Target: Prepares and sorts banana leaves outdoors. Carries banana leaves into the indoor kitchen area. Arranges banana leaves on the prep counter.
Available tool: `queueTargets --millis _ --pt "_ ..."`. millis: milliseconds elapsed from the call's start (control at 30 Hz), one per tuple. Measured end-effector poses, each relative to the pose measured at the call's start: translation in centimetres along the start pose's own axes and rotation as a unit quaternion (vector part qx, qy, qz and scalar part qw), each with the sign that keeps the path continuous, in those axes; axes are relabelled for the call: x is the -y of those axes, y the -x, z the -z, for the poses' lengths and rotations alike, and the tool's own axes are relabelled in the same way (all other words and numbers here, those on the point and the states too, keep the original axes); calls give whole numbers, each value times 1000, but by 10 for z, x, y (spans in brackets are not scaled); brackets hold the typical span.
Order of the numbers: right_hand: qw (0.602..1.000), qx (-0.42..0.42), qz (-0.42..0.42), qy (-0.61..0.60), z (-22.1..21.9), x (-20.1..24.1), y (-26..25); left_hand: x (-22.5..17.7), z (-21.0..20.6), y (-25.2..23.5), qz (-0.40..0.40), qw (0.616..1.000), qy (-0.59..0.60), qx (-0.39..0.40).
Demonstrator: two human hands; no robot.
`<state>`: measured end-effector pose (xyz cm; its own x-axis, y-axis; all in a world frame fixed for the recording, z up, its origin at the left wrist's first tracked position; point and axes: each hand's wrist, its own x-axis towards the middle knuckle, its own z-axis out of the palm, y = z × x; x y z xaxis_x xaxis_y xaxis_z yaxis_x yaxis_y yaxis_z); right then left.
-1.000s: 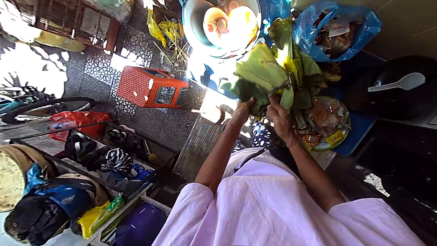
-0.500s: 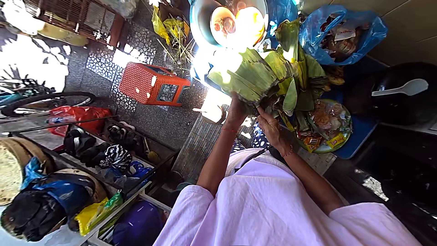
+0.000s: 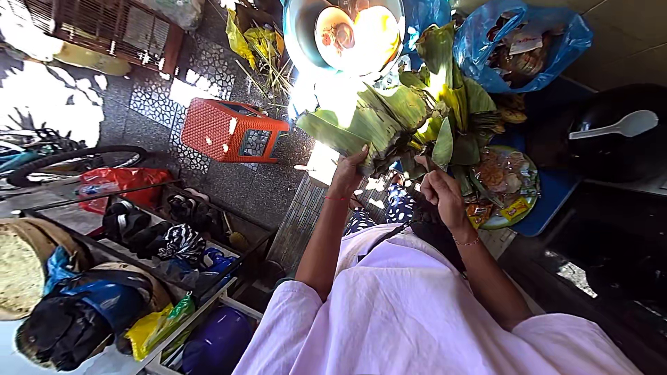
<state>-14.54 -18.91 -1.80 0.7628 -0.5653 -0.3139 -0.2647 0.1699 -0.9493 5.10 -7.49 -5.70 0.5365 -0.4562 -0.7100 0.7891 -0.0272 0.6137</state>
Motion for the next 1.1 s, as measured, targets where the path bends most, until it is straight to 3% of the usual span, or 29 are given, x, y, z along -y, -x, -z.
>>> queueTargets --millis 200,500,600,667,767,867,1100 --pt "986 49 -57 -146 5 -2 -19 3 -1 11 -24 999 -19 35" --pt "931 73 -156 -322 0 -19 -21 5 8 16 -28 996 -67 51" --pt "977 8 -90 -193 -9 -23 -19 5 11 18 -22 995 -86 46" --pt "998 -58 -15 33 -13 -28 -18 5 10 19 -13 995 -98 26" --pt "928 -108 104 341 -10 -41 -20 3 9 24 21 994 -110 -18" --pt "895 -104 124 416 -2 -55 -25 2 15 26 46 993 -105 -22" --pt "889 -52 137 434 6 -70 -27 -1 26 23 101 987 -123 -35"
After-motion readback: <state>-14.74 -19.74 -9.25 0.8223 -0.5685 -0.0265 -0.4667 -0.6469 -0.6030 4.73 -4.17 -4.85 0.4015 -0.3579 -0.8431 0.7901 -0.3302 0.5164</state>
